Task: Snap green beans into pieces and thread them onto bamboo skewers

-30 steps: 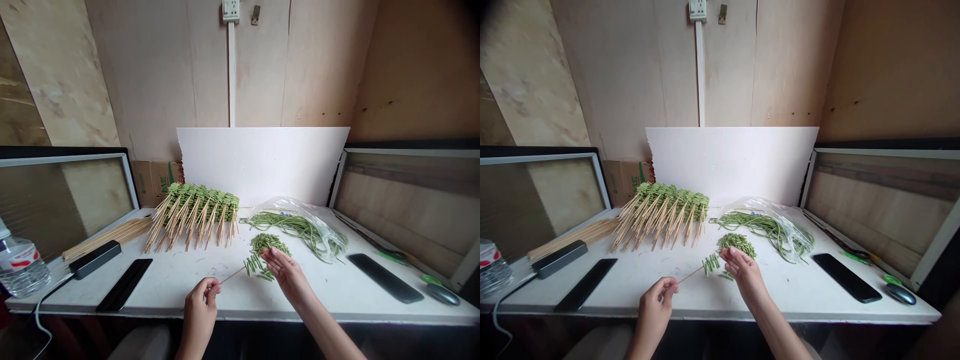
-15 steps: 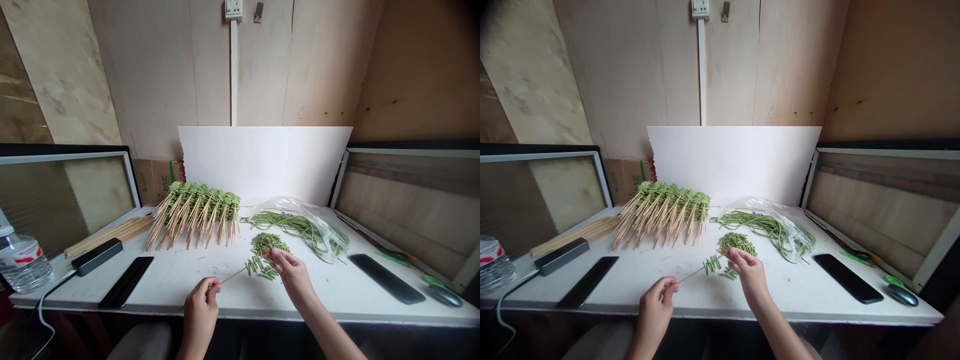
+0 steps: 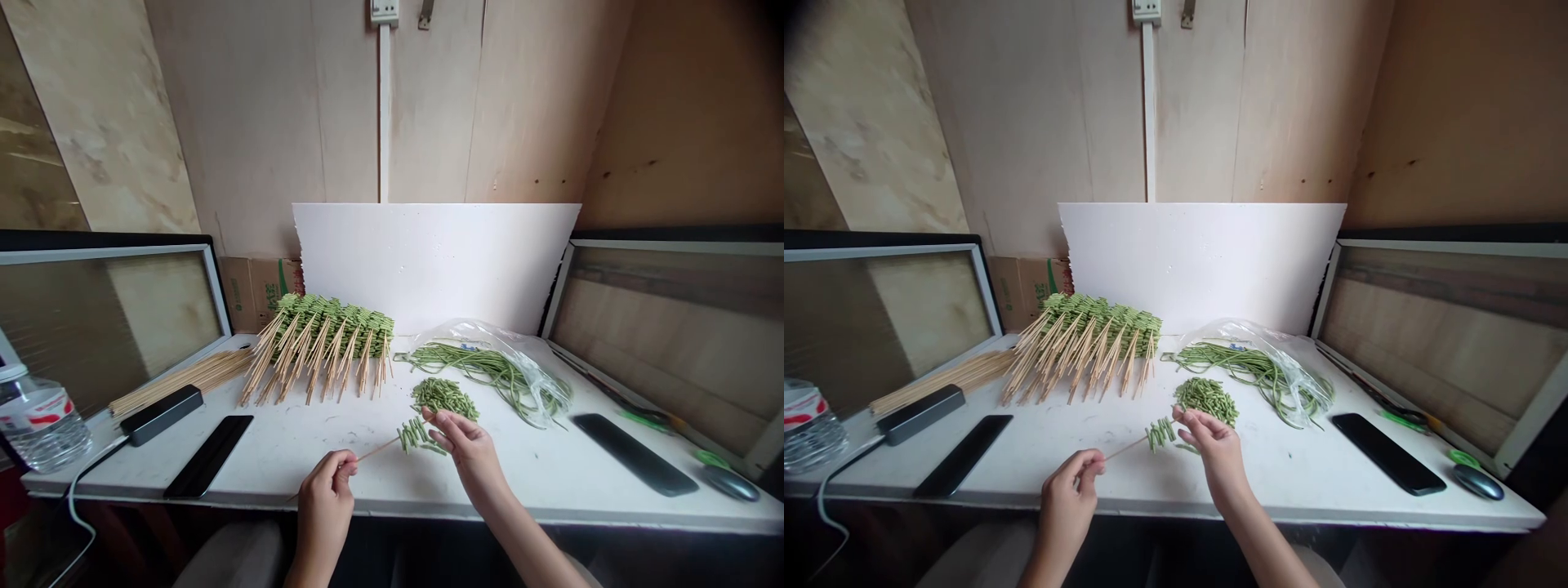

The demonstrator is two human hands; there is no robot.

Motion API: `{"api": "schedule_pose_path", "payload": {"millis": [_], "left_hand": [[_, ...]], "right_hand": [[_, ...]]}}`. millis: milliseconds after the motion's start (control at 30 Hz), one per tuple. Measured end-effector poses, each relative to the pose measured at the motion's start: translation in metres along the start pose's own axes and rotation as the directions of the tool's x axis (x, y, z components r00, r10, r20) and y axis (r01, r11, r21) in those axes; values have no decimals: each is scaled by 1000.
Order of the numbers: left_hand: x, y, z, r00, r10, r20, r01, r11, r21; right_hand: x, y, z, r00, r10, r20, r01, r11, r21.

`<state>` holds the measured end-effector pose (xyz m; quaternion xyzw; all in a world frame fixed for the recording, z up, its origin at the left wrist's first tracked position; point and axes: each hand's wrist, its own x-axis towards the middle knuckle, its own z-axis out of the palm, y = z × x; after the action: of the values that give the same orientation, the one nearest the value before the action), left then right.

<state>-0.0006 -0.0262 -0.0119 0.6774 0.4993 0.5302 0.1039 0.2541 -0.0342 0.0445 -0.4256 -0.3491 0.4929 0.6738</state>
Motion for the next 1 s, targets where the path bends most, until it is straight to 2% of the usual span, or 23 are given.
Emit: {"api": "schedule_pose_path", "payload": {"millis": [200,567,700,800,867,933,1000], "left_hand": [[-2,3,5,1000,10,-16,-10,1000,6],[0,8,5,1000,-1,-21,1,1000,-3],[1,6,3,1000,-17,-26,17,1000,-17],[1,2,2,999,-39,-27,39,999,-16],[1,-1,3,998,-59,-27,58,998,-12],[1,-4,3,997,-76,-26,76,997,-6],[2,-6,4,996,-86,-25,86,996,1]], "right_hand": [[-3,2,5,1000,-4,-29,5,1000,23],[-9,18,13,999,51,-12,-51,998,23],[-4,8,10,999,42,5,-42,999,34],[5,-8,-3,997,-48,56,55,989,-135],[14,-15,-17,989,-139,54,149,905,-398],[24,-17,-35,964,-249,90,246,717,-652],[32,-14,-52,936,-308,173,316,512,-799]]}}
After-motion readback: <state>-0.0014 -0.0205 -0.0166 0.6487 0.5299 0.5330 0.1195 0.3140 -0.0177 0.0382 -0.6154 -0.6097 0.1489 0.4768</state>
